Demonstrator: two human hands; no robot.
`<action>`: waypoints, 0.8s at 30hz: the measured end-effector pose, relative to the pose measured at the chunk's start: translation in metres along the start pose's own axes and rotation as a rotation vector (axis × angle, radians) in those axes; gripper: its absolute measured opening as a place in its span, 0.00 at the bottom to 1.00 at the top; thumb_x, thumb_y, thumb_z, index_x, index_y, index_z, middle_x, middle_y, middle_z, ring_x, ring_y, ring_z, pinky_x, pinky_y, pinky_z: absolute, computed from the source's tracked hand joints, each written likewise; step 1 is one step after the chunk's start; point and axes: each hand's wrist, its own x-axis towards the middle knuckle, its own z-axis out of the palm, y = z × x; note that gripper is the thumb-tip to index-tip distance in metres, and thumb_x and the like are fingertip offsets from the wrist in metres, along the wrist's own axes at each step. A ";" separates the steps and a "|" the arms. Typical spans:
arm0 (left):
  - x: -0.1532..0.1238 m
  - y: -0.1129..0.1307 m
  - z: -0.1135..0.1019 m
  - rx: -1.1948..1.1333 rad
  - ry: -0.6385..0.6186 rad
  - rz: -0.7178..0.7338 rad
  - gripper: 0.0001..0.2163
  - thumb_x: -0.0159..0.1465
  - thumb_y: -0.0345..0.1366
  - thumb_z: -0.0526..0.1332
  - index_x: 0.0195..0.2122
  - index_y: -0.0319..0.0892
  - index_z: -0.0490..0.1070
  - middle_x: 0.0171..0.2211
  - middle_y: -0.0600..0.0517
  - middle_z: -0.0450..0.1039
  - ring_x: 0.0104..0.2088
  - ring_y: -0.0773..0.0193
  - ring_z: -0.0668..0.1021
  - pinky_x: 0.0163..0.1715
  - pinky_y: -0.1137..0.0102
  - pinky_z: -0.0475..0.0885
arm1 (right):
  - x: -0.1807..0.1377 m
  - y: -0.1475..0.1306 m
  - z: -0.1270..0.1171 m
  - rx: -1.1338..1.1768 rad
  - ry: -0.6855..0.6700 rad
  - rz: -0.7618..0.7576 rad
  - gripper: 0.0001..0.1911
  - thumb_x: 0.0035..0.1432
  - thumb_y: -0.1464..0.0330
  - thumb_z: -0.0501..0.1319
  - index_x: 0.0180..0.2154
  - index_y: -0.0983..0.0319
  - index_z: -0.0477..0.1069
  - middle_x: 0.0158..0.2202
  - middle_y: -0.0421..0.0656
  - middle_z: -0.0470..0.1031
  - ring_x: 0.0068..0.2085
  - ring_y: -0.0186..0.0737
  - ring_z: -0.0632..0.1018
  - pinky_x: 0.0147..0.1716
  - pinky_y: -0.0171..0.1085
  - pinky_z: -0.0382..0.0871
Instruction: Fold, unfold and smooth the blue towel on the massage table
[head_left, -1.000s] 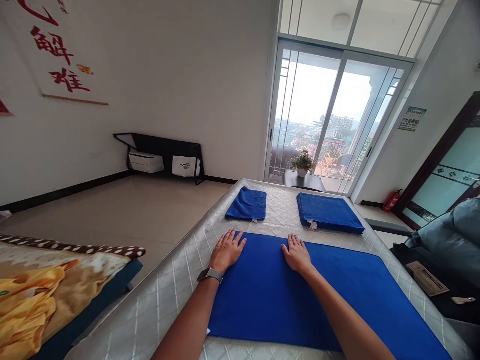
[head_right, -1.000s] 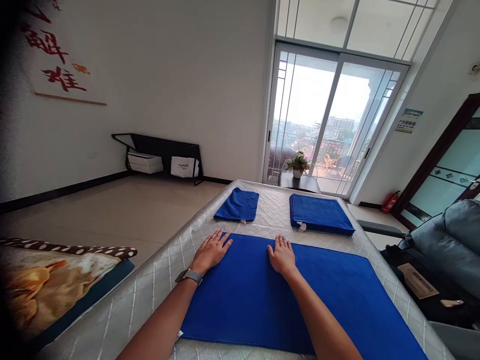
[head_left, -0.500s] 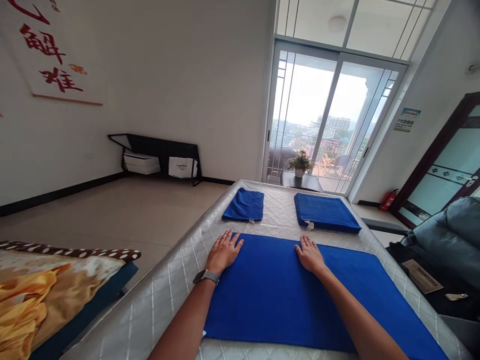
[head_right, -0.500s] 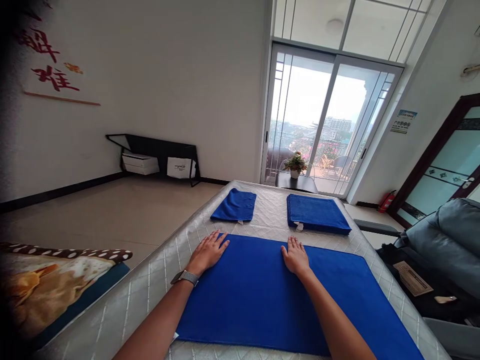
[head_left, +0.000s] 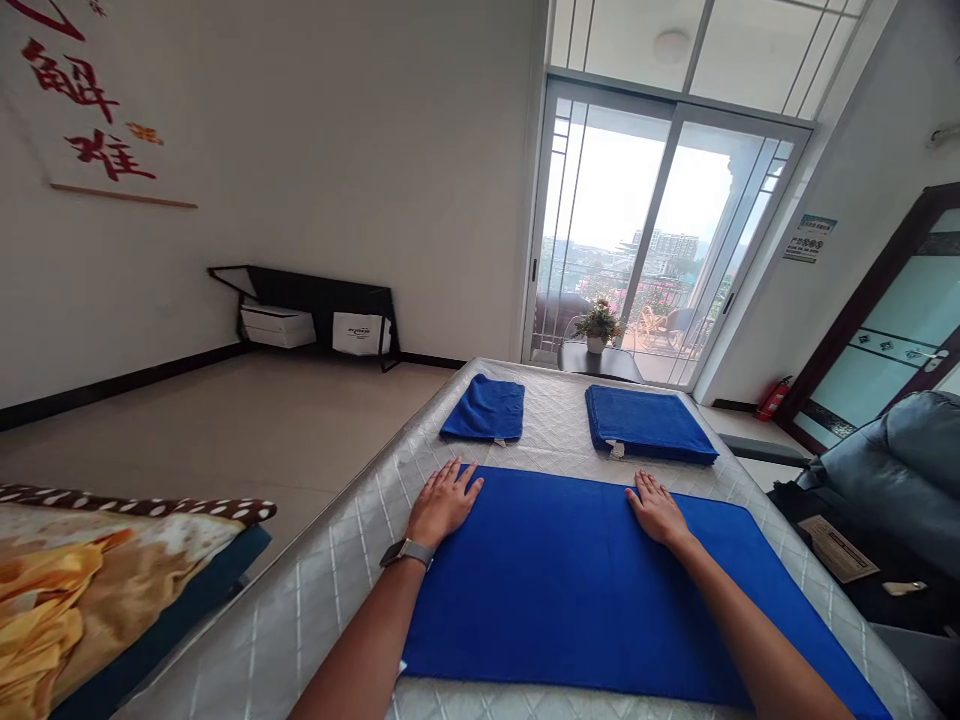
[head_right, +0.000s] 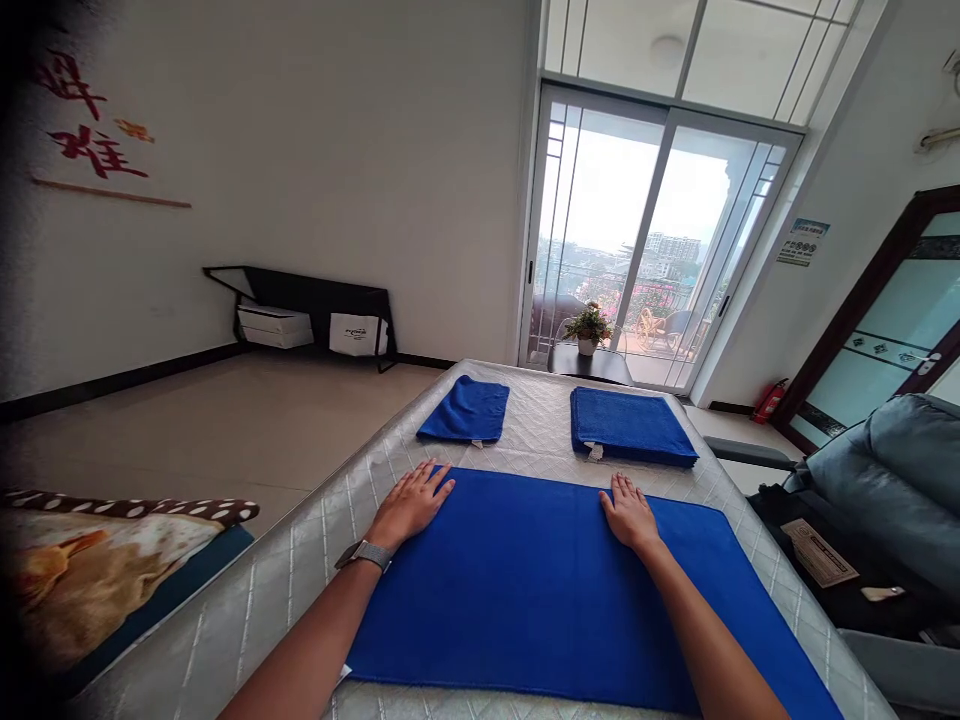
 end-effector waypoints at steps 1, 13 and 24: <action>0.000 0.000 -0.001 -0.008 -0.001 -0.001 0.26 0.74 0.46 0.46 0.69 0.44 0.61 0.70 0.45 0.60 0.70 0.52 0.61 0.68 0.56 0.54 | 0.000 0.006 0.000 -0.001 0.003 -0.005 0.41 0.71 0.49 0.34 0.74 0.67 0.41 0.75 0.45 0.41 0.74 0.40 0.45 0.71 0.42 0.35; 0.001 -0.001 -0.002 -0.015 -0.025 0.004 0.26 0.74 0.47 0.45 0.69 0.43 0.60 0.70 0.44 0.59 0.71 0.53 0.59 0.69 0.56 0.53 | -0.002 0.067 -0.002 0.001 0.027 -0.002 0.42 0.69 0.47 0.34 0.73 0.67 0.44 0.75 0.47 0.45 0.74 0.42 0.46 0.71 0.45 0.39; 0.001 -0.003 0.003 0.019 -0.046 0.006 0.26 0.73 0.46 0.47 0.70 0.44 0.58 0.72 0.43 0.55 0.72 0.54 0.57 0.69 0.56 0.51 | -0.004 0.108 -0.005 -0.001 0.025 0.030 0.43 0.69 0.46 0.34 0.73 0.68 0.44 0.75 0.47 0.44 0.74 0.42 0.46 0.71 0.45 0.40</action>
